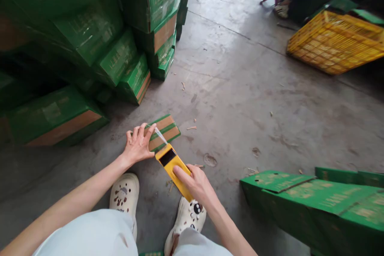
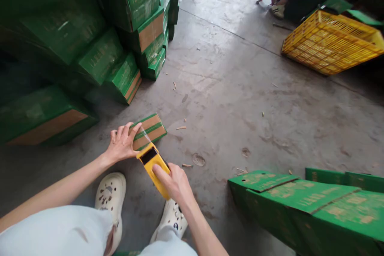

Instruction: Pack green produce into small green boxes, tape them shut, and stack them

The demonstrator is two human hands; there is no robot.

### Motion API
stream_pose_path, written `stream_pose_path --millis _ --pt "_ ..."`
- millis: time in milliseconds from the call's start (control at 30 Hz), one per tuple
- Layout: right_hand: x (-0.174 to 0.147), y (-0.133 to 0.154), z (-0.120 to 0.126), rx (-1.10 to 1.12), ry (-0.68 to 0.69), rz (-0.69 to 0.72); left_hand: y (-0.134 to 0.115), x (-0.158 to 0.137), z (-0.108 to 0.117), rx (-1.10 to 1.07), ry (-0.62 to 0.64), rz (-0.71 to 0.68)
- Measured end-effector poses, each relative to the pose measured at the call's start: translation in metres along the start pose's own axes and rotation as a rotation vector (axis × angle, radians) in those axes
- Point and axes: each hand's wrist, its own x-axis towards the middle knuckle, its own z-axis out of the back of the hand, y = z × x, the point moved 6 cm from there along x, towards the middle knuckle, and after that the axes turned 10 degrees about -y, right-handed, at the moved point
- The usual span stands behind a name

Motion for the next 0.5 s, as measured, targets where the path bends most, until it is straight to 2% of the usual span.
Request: stream_pose_path --millis 133,267,367,500 --pt "-0.03 -0.048 0.011 0.039 0.039 -0.09 -0.007 -0.009 -0.01 -0.057 0.035 0.066" --pt "-0.035 -0.073 0.017 0.022 0.021 -0.125 -0.009 -0.008 -0.012 -0.064 0.062 0.023" --pt "-0.011 -0.072 0.014 -0.112 0.002 -0.093 -0.004 -0.005 -0.013 -0.06 0.079 0.016" --pt "0.049 -0.05 -0.019 -0.149 0.034 -0.103 0.005 0.003 -0.016 -0.063 0.126 -0.006"
